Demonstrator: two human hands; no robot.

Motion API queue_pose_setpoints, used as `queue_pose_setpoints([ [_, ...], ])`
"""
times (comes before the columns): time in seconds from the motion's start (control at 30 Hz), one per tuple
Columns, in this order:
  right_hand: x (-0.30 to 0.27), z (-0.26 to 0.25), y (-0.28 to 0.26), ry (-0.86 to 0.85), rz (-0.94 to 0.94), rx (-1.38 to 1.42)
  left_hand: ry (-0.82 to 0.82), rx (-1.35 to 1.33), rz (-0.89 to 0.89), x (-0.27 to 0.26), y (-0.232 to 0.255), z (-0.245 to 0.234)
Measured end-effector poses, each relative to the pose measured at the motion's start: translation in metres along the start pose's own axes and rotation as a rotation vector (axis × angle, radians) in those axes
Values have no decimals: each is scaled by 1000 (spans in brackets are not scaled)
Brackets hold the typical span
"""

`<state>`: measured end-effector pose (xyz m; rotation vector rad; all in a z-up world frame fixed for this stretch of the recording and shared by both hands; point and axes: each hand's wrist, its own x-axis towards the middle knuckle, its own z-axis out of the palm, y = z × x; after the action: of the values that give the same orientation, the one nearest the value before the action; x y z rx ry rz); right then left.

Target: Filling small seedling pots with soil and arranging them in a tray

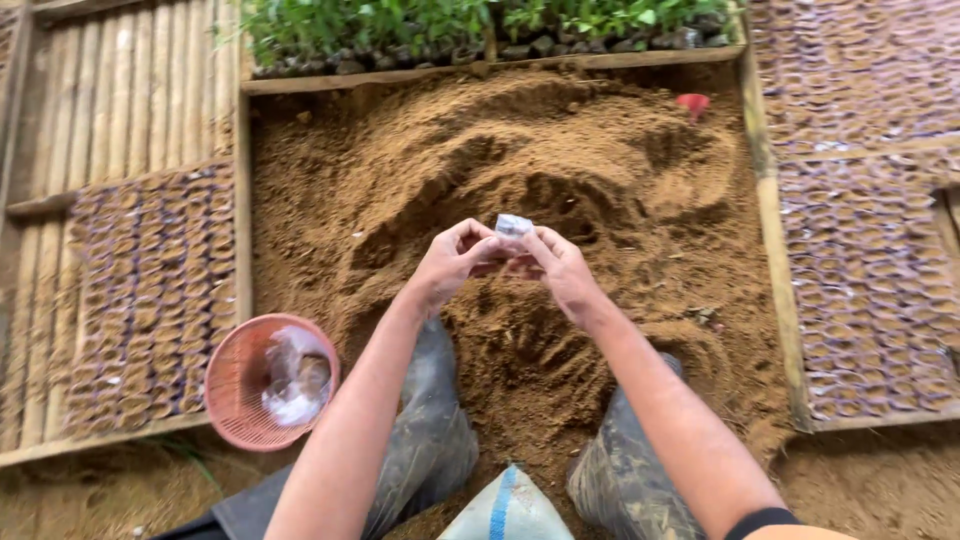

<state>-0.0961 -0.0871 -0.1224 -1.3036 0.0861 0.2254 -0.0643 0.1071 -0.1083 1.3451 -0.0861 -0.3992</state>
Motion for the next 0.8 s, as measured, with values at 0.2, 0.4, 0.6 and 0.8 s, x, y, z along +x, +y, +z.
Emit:
queue_pose_setpoints([
  [0.2, -1, -26, 12, 139, -75, 31, 163, -38, 32, 12, -42, 32],
  [0.4, -3, -42, 19, 191, -94, -95, 250, 9, -53, -21, -17, 46],
  [0.6, -6, -44, 16, 170, -74, -212, 342, 39, 197, -23, -14, 54],
  [0.8, -9, -33, 7, 134, -53, -248, 244, 315, 330, -24, -2, 59],
])
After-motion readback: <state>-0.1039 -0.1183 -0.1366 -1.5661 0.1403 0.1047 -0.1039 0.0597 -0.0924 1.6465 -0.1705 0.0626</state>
